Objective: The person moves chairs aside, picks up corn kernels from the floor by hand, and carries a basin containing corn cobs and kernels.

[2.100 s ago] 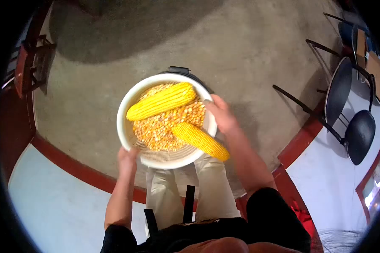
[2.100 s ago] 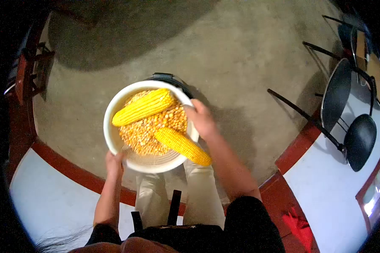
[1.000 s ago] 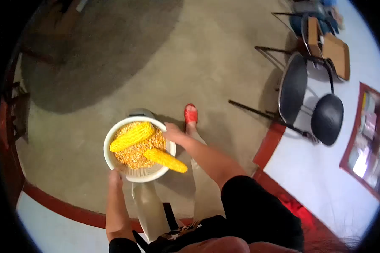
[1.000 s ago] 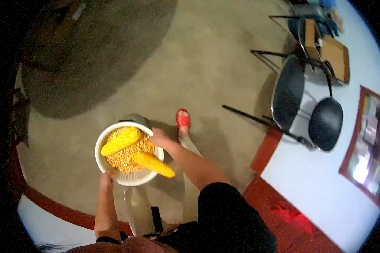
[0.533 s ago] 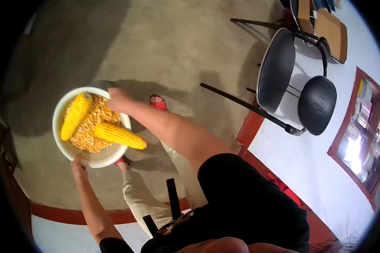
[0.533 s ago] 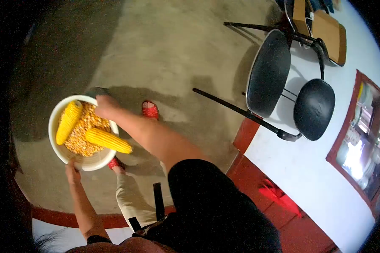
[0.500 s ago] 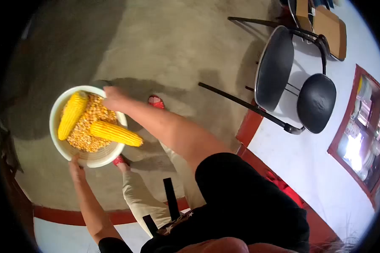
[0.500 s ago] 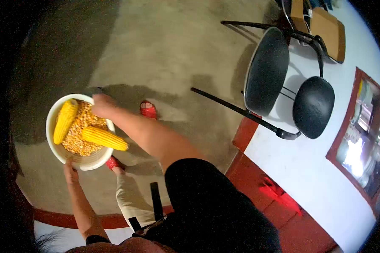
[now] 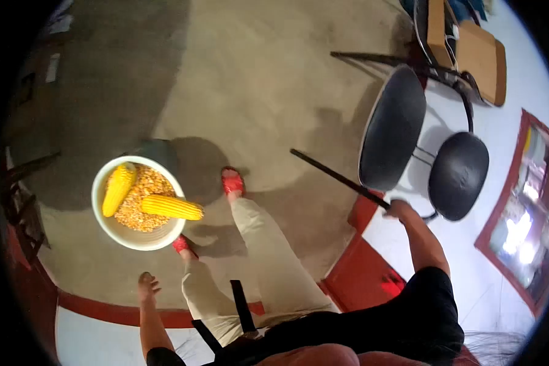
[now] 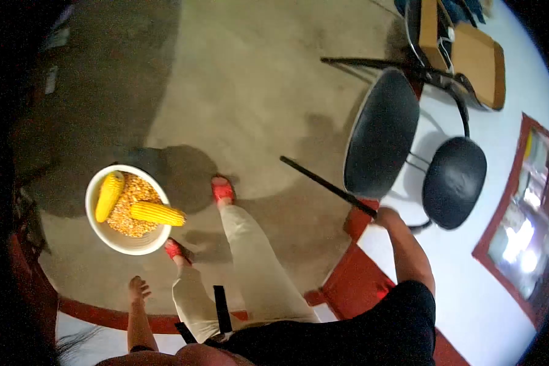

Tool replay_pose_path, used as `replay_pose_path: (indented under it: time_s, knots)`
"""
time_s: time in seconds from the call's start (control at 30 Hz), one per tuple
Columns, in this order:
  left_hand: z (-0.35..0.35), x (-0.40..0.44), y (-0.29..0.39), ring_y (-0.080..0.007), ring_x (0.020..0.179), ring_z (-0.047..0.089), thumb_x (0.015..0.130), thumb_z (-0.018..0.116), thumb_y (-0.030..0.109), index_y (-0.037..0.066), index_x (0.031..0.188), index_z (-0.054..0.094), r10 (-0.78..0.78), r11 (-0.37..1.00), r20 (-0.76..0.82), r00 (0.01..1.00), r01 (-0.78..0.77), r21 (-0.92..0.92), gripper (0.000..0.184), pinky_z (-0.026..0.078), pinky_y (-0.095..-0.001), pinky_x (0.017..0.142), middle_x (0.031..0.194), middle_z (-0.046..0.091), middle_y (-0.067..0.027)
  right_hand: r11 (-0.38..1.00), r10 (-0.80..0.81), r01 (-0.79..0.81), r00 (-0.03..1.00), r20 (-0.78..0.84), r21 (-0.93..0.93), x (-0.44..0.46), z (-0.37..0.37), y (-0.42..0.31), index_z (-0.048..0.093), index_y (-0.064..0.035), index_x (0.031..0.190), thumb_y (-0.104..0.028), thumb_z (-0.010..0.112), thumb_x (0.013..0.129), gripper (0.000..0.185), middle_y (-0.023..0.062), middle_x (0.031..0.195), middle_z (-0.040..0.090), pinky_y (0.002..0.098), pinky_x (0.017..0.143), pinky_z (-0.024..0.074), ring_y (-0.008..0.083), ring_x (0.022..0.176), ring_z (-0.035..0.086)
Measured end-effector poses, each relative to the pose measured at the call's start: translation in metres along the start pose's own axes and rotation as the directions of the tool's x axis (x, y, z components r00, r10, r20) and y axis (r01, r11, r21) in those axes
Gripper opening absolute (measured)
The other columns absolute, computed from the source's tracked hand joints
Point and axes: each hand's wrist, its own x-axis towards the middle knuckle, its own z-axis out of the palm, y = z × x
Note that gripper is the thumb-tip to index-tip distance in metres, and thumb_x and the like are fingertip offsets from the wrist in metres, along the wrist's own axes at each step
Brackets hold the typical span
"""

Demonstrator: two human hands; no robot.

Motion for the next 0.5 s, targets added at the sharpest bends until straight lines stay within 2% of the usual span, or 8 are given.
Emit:
replay_pose_path:
  time_s: [0.03, 0.07, 0.13, 0.2, 0.3, 0.33, 0.4, 0.5]
  knots:
    - [0.003, -0.004, -0.006, -0.0193, 0.077, 0.054, 0.083, 0.047, 0.030, 0.010, 0.119, 0.040, 0.018, 1.000, 0.072, 0.997, -0.018, 0.003, 0.041, 0.048, -0.0350, 0.062, 0.095, 0.053, -0.0073, 0.996, -0.088, 0.089, 0.995, -0.037, 0.016, -0.001, 0.013, 0.018, 0.061, -0.0004, 0.073, -0.034, 0.066, 0.059, 0.036, 0.0177, 0.072, 0.061, 0.0401, 0.063, 0.0448, 0.0310, 0.071, 0.059]
    - [0.008, -0.016, -0.003, -0.0193, 0.077, 0.054, 0.083, 0.047, 0.030, 0.010, 0.119, 0.040, 0.033, 0.999, 0.053, 0.998, -0.031, -0.031, 0.041, 0.048, -0.0350, 0.062, 0.095, 0.053, -0.0073, 0.997, -0.002, 0.008, 0.997, -0.071, 0.078, 0.009, 0.027, 0.030, 0.062, 0.0007, 0.073, -0.030, 0.068, 0.059, 0.035, 0.0201, 0.077, 0.061, 0.0399, 0.069, 0.0461, 0.0305, 0.076, 0.060]
    - [0.017, -0.044, -0.003, -0.0178, 0.072, 0.055, 0.082, 0.049, 0.029, 0.007, 0.119, 0.040, 0.184, 0.983, 0.251, 0.950, -0.175, -0.060, 0.044, 0.047, -0.0320, 0.058, 0.092, 0.054, -0.0075, 0.960, 0.142, -0.176, 0.976, 0.163, 0.218, -0.003, 0.005, 0.017, 0.062, -0.0005, 0.074, -0.026, 0.064, 0.062, 0.028, 0.0185, 0.076, 0.061, 0.0385, 0.066, 0.0474, 0.0286, 0.074, 0.061]
    - [0.013, -0.056, -0.017, -0.0167, 0.067, 0.054, 0.081, 0.050, 0.028, 0.003, 0.117, 0.042, 0.219, 0.973, 0.230, 0.948, -0.194, -0.128, 0.044, 0.046, -0.0300, 0.053, 0.086, 0.055, -0.0076, 0.989, 0.142, -0.146, 0.985, 0.099, 0.033, -0.009, 0.000, 0.003, 0.063, -0.0024, 0.076, -0.020, 0.058, 0.064, 0.022, 0.0158, 0.075, 0.062, 0.0374, 0.066, 0.0486, 0.0281, 0.074, 0.061]
    - [-0.003, -0.060, -0.044, -0.0166, 0.061, 0.054, 0.079, 0.054, 0.027, 0.004, 0.107, 0.048, -0.026, 1.000, 0.124, 0.992, 0.026, -0.004, 0.037, 0.044, -0.0293, 0.049, 0.079, 0.055, -0.0080, 0.995, 0.078, -0.082, 0.994, -0.071, -0.058, -0.047, -0.030, -0.025, 0.062, -0.0030, 0.082, -0.020, 0.057, 0.066, 0.024, 0.0159, 0.084, 0.062, 0.0385, 0.071, 0.0481, 0.0302, 0.080, 0.060]
    - [-0.012, -0.038, -0.069, -0.0166, 0.061, 0.054, 0.079, 0.054, 0.027, 0.004, 0.107, 0.048, -0.028, 1.000, 0.140, 0.990, 0.028, 0.006, 0.037, 0.044, -0.0293, 0.049, 0.079, 0.055, -0.0080, 0.993, 0.038, -0.051, 0.992, -0.121, -0.106, -0.060, -0.040, -0.033, 0.061, -0.0032, 0.086, -0.021, 0.057, 0.066, 0.026, 0.0163, 0.087, 0.061, 0.0390, 0.072, 0.0477, 0.0309, 0.083, 0.059]
    - [-0.028, 0.011, -0.105, -0.0164, 0.058, 0.053, 0.078, 0.055, 0.025, 0.006, 0.101, 0.050, -0.330, 0.940, 0.139, 0.934, 0.338, -0.043, 0.031, 0.043, -0.0299, 0.046, 0.077, 0.055, -0.0081, 0.994, 0.041, -0.046, 0.997, -0.060, -0.098, -0.095, -0.071, -0.065, 0.058, -0.0053, 0.094, -0.023, 0.060, 0.068, 0.032, 0.0175, 0.090, 0.060, 0.0404, 0.072, 0.0471, 0.0316, 0.085, 0.058]
    - [0.000, 0.002, -0.085, -0.0160, 0.057, 0.053, 0.079, 0.053, 0.027, 0.007, 0.098, 0.050, -0.148, 0.983, 0.154, 0.977, 0.163, -0.088, 0.028, 0.043, -0.0303, 0.044, 0.077, 0.056, -0.0073, 0.990, -0.003, -0.002, 0.999, -0.036, -0.143, -0.118, -0.085, -0.111, 0.056, -0.0063, 0.098, -0.021, 0.056, 0.071, 0.030, 0.0174, 0.087, 0.060, 0.0402, 0.068, 0.0473, 0.0316, 0.082, 0.059]
